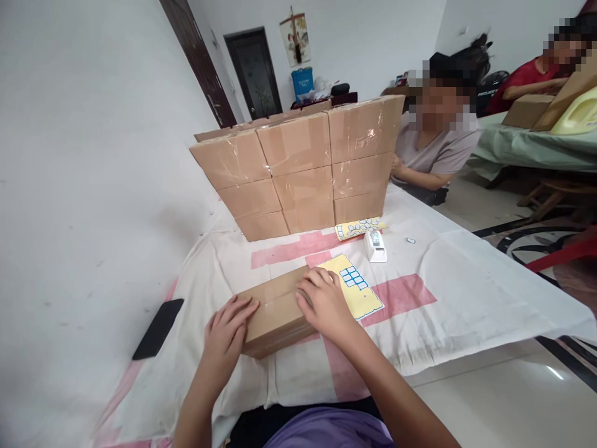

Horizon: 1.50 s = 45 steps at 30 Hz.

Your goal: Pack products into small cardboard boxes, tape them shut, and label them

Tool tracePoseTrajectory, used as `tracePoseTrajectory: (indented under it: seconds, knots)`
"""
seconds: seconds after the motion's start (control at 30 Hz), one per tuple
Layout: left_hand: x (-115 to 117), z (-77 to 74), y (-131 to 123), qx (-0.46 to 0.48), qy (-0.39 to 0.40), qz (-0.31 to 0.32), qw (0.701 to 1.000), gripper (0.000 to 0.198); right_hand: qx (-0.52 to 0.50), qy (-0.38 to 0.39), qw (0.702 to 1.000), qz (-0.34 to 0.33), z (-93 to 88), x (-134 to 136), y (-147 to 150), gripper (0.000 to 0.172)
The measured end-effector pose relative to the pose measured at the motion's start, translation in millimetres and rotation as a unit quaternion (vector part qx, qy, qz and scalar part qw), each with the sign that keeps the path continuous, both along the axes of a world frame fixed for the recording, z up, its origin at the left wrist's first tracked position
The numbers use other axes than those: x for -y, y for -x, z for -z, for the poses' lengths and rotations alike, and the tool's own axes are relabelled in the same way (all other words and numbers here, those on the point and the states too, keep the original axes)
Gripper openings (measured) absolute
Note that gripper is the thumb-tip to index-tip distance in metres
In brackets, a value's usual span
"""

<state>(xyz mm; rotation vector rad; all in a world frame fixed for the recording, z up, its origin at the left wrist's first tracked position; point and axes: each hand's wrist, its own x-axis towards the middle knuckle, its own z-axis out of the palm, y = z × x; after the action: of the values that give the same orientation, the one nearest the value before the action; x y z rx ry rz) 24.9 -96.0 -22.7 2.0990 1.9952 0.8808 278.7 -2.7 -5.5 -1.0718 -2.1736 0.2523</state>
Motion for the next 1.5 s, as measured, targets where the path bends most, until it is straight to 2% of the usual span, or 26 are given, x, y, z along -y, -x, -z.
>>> tracePoseTrajectory:
  seconds: [0.07,0.17,0.3,0.33,0.4,0.43,0.47,0.57,0.63,0.73,0.87,1.0,1.23,1.5]
  knots:
    - [5,-10.4,-19,-0.107,0.018,-0.027,0.994,0.04,-0.003,-0.006,1.0,0.009,2.5,5,3,0.019]
    - [0,-17.2,-55,-0.21,-0.004,-0.029,0.977,0.055,-0.001,-0.004,1.0,0.016,1.7,14,7,0.021]
    - [-21,-7.2,-86,-0.248,-0.02,0.014,0.968,0.064,-0.062,0.041,0.997,-0.017,2.1,6,-11,0.023]
    - [-24,-3.6,-88,-0.25,-0.023,0.011,0.968,0.064,-0.109,0.073,0.991,0.007,3.8,-3,-24,0.023]
    - [-28,2.6,-87,-0.251,-0.029,0.01,0.967,0.062,-0.218,0.151,0.956,0.127,8.4,-32,-58,0.019]
    - [-28,4.9,-86,-0.252,-0.033,0.011,0.967,0.061,-0.266,0.204,0.912,0.236,10.9,-50,-78,0.016]
    - [-27,6.6,-84,-0.252,-0.039,0.012,0.967,0.06,-0.276,0.231,0.886,0.293,13.4,-69,-99,0.017]
    - [-23,8.4,-83,-0.247,-0.056,0.007,0.967,0.059,-0.274,0.326,0.831,0.357,20.5,-122,-152,0.019]
    - [-22,7.6,-84,-0.241,-0.063,0.0,0.969,0.059,-0.265,0.406,0.796,0.363,25.7,-146,-174,0.023]
    - [-22,5.7,-87,-0.236,-0.066,-0.005,0.97,0.057,-0.254,0.498,0.757,0.339,33.1,-166,-190,0.031]
    - [-23,3.6,-88,-0.234,-0.062,-0.005,0.97,0.057,-0.246,0.563,0.726,0.308,38.6,-180,-198,0.031]
    - [-22,2.9,-88,-0.226,-0.057,-0.009,0.973,0.058,-0.239,0.598,0.701,0.308,38.7,-191,-199,0.034]
    - [-22,3.7,-88,-0.217,-0.064,-0.008,0.974,0.057,-0.227,0.61,0.686,0.324,33.2,-193,-190,0.037]
    - [-21,0.7,-89,-0.197,-0.059,-0.01,0.979,0.059,-0.237,0.594,0.699,0.319,25.4,-183,-184,0.037]
